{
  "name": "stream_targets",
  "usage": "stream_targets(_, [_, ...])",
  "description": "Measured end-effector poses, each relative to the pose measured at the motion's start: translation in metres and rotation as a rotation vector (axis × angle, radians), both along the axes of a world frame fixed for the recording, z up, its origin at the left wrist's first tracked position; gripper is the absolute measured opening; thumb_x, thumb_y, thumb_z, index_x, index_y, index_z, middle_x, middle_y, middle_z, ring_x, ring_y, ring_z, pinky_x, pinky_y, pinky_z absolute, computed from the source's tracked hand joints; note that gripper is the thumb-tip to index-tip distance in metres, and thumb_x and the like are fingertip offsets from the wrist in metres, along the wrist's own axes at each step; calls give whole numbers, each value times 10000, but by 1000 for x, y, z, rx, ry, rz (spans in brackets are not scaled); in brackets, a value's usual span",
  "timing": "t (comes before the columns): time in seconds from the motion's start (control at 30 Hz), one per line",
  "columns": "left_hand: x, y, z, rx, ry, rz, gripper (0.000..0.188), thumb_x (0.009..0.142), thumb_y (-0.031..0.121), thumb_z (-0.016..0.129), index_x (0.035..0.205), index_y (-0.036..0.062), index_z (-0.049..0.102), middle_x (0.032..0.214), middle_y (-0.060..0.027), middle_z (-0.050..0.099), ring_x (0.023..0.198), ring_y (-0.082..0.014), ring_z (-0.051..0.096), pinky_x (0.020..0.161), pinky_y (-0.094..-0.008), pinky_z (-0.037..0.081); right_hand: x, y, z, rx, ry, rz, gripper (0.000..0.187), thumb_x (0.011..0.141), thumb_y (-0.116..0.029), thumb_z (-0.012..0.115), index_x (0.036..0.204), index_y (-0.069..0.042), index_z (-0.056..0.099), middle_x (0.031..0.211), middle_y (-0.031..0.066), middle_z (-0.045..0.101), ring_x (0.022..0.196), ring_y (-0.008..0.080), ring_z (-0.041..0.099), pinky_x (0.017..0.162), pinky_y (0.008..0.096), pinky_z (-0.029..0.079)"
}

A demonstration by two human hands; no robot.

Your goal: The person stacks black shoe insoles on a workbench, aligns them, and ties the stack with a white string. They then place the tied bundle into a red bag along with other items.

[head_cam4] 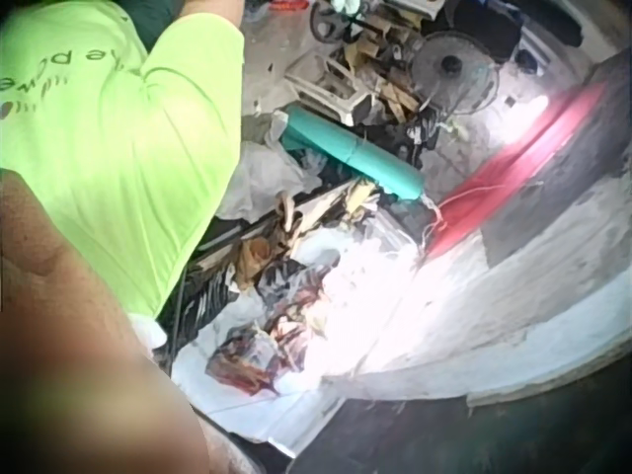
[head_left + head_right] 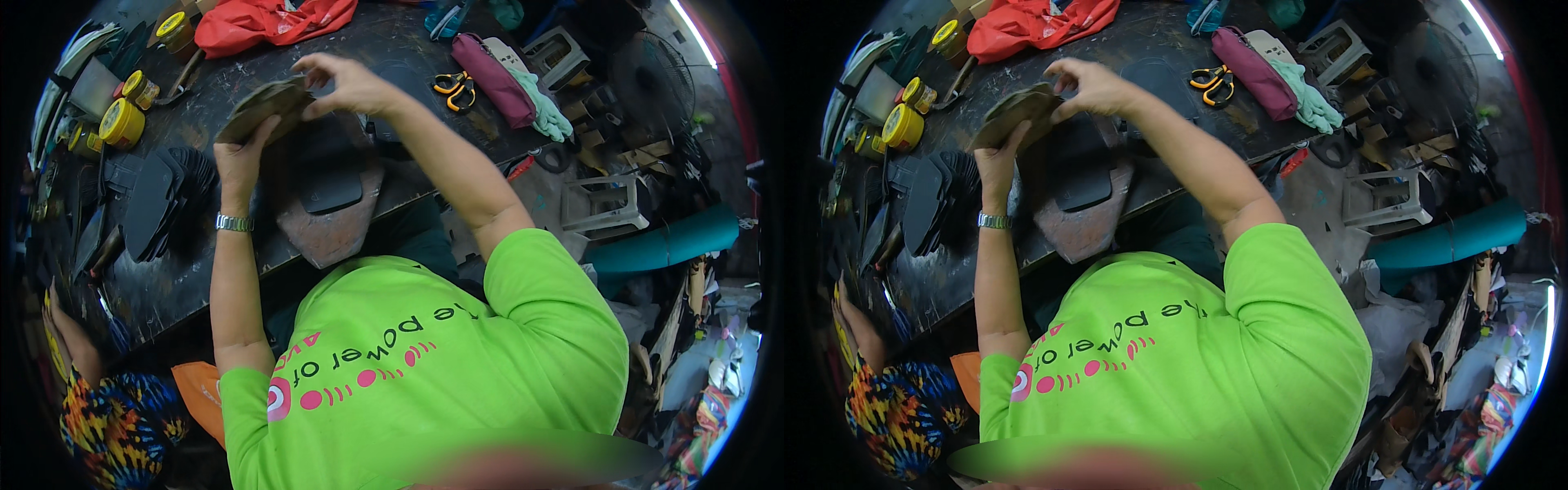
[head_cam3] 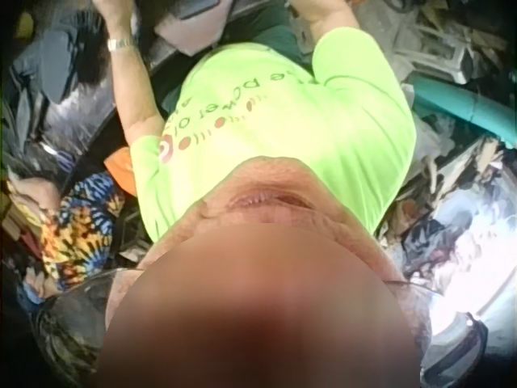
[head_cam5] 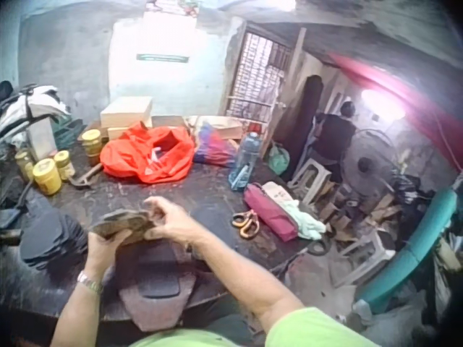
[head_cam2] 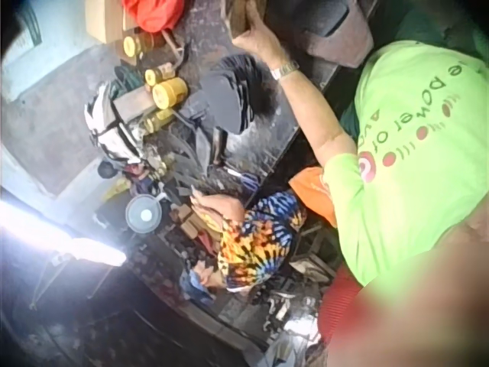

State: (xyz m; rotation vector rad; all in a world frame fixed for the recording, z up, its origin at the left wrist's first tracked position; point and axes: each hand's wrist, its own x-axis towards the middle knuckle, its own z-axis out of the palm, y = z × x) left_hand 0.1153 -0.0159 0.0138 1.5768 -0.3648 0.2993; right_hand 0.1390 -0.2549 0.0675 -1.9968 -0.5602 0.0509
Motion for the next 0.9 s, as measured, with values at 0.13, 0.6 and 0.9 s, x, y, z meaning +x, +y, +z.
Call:
stream_targets(0.13, [9, 10, -10, -283, 62, 168, 415, 857, 51, 780, 1234, -28, 625, 1242, -96, 664, 1089, -172, 634, 959, -313, 492, 9, -107, 27, 91, -232, -241, 454, 786, -224, 845, 1187, -73, 694, 1004, 50, 695, 943, 136, 659, 851, 283, 527])
stream_targets(0.6, [22, 15, -22, -502, 347, 155, 339, 887, 60, 743, 1188, -63, 645, 1197, -119, 682, 1024, -197, 680, 904, -315, 542, 61, -412, -47, -962, 151, -1062, 784, 581, -400, 904, 1176, 58, 676, 1234, 248, 661, 1165, 361, 643, 982, 430, 501])
stream_targets(0.9, [21, 17, -23, -470, 364, 95, 326, 893, 93, 745, 1156, -77, 652, 1161, -128, 694, 1013, -185, 679, 893, -297, 541, 71, -418, -46, -691, 500, -1130, 798, 551, -314, 920, 1171, 116, 659, 1284, 244, 639, 1177, 345, 636, 995, 402, 481])
